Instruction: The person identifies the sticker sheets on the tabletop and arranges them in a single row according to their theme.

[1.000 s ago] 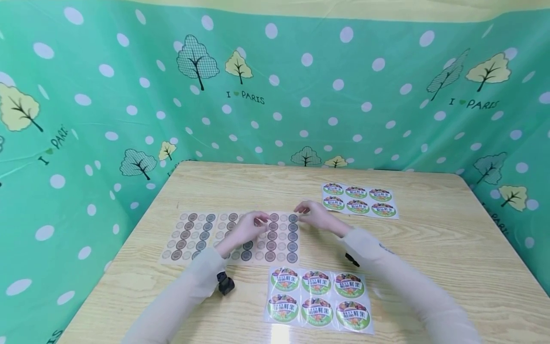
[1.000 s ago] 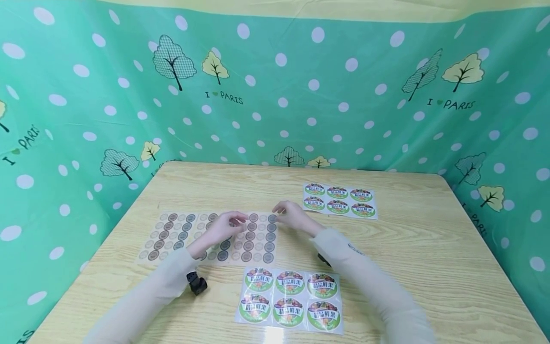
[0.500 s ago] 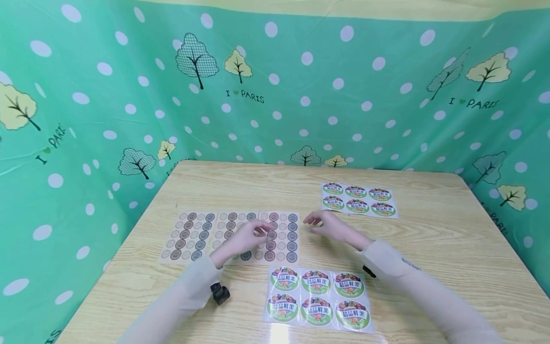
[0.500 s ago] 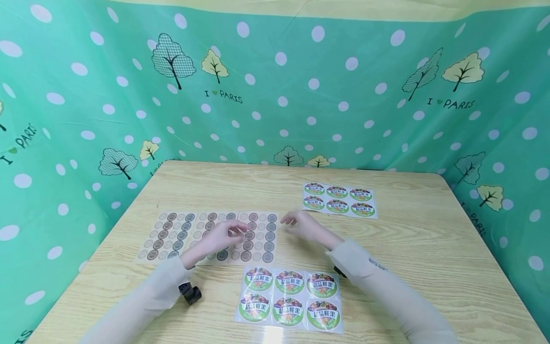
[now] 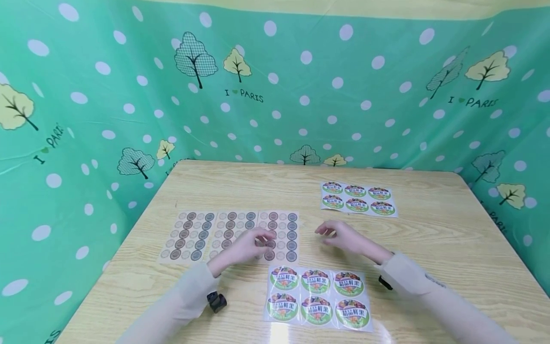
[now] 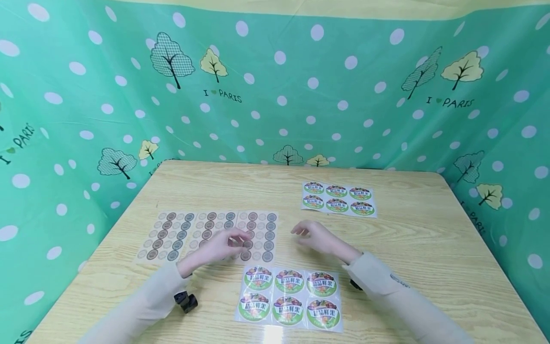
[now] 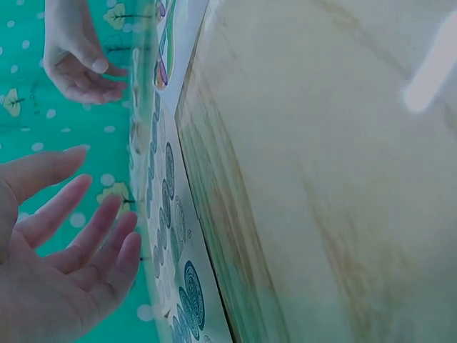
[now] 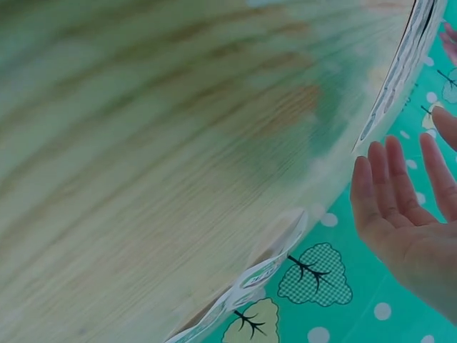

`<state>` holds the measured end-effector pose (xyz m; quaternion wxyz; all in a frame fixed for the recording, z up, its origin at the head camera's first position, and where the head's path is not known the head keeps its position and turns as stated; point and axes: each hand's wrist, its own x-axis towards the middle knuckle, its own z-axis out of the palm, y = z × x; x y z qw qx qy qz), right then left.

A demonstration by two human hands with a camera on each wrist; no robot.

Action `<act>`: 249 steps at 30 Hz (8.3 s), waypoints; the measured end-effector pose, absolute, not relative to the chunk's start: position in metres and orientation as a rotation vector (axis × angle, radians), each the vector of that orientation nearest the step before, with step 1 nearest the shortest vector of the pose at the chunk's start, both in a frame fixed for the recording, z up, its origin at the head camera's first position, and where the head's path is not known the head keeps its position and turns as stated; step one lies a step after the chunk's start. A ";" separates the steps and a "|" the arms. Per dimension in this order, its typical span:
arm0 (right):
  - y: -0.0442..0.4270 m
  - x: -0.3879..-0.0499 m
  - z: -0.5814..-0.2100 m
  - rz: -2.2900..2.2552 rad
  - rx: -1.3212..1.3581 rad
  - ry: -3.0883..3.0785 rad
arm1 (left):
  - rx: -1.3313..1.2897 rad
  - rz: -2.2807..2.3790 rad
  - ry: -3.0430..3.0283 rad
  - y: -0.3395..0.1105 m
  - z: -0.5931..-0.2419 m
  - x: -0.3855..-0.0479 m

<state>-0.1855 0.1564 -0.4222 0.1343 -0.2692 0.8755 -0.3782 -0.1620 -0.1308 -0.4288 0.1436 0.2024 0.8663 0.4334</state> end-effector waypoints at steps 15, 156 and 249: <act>0.188 -0.162 -0.423 -1.037 -0.791 2.536 | 0.718 1.175 2.510 -0.133 -0.432 -0.151; 0.233 -0.117 -0.439 -1.262 -0.679 2.330 | 0.720 1.164 2.321 -0.116 -0.441 -0.135; 0.291 -0.177 -0.418 -1.482 0.086 2.415 | 0.067 1.763 2.208 -0.041 -0.439 -0.201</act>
